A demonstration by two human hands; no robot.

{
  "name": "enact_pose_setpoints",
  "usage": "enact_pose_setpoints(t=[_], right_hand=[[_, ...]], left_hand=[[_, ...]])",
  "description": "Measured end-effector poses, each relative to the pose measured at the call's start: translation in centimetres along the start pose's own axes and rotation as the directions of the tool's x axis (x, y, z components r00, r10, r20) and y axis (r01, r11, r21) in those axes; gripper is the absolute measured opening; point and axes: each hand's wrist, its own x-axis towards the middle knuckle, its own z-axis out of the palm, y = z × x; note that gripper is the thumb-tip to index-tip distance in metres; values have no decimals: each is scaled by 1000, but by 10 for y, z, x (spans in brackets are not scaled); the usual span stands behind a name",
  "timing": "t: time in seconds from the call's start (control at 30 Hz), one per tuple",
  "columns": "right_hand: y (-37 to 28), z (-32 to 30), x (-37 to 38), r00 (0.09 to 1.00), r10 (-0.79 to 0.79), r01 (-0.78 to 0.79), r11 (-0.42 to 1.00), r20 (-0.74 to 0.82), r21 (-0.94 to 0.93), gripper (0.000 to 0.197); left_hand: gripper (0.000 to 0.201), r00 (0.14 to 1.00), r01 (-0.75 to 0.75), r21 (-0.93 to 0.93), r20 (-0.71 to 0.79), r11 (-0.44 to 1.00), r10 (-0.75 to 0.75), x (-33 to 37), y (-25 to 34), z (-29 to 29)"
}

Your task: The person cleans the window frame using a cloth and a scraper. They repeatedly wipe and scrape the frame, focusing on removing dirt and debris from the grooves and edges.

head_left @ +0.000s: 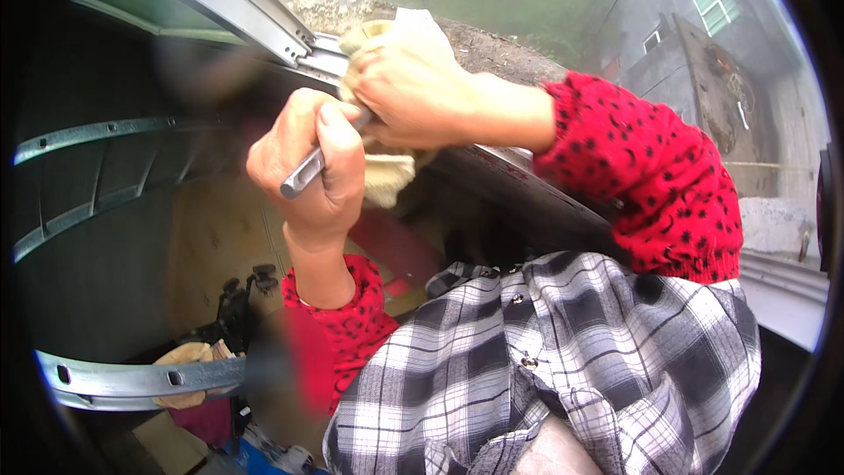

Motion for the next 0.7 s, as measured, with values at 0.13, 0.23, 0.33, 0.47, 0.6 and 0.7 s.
enact_pose_setpoints(t=[0.13,0.23,0.33,0.47,0.6,0.7], right_hand=[[-21,-49,-43,940,267,-247,962,214,-117,13],[-14,-64,-79,929,291,-260,953,231,-154,15],[-10,-61,-121,928,339,-333,941,155,-62,14],[14,-36,-107,959,283,-282,956,4,76,15],[34,24,-48,911,401,-308,810,-90,499,16],[37,46,-15,878,472,-360,764,-83,535,20]], left_hand=[[25,987,120,-322,138,939,-79,-6,0,21],[25,960,269,-543,222,796,-173,-26,2,50],[24,954,287,-505,230,814,-194,-45,18,76],[19,987,116,-439,150,891,-55,-24,0,78],[16,978,-49,-151,194,987,79,15,-1,60],[18,983,-2,-3,183,1000,2,21,-29,51]])
